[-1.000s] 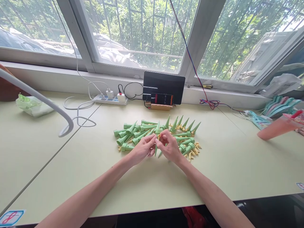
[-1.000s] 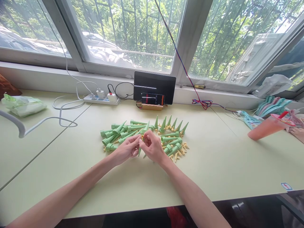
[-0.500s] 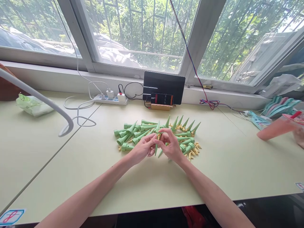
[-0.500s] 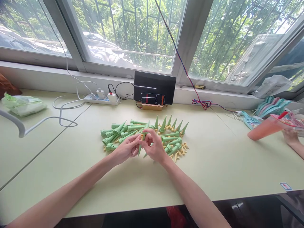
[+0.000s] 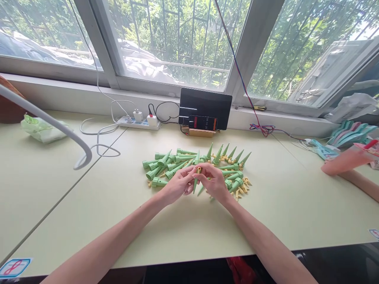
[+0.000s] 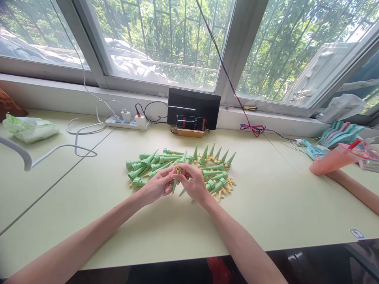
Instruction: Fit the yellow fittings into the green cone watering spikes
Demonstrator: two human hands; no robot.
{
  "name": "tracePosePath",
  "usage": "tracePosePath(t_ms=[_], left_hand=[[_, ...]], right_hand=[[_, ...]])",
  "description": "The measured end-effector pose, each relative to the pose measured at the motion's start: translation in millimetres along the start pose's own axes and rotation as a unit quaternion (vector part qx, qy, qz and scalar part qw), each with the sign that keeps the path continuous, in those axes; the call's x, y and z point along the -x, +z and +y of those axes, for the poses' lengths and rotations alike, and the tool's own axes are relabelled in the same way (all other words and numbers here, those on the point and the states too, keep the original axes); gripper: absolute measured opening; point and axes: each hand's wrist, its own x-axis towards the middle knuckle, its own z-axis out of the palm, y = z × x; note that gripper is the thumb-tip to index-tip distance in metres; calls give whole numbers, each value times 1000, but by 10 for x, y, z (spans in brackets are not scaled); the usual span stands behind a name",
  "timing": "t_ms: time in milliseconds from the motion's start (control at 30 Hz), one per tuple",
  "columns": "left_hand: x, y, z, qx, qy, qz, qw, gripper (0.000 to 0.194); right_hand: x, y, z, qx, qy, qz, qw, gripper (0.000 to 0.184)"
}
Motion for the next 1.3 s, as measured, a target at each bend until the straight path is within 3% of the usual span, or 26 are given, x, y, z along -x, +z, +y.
tracePosePath(t_ms=[633,1067,1233,1300], left_hand=[[-8,-2,-4,18,-20,21,999,39],[-13,-19,24,14,-9,18,1000,38],[-14,-55,198,-31,34,88,995,39],[-12,-66,258,-73,61,129,987,40]], right_hand=[[5,3,-20,48,-14,-3,999,34],[6,2,-54,62,-23,-7,998,33],[31,-1,-75,82,-33,28,996,48],[38,-1,-66,93,-30,49,994,44]])
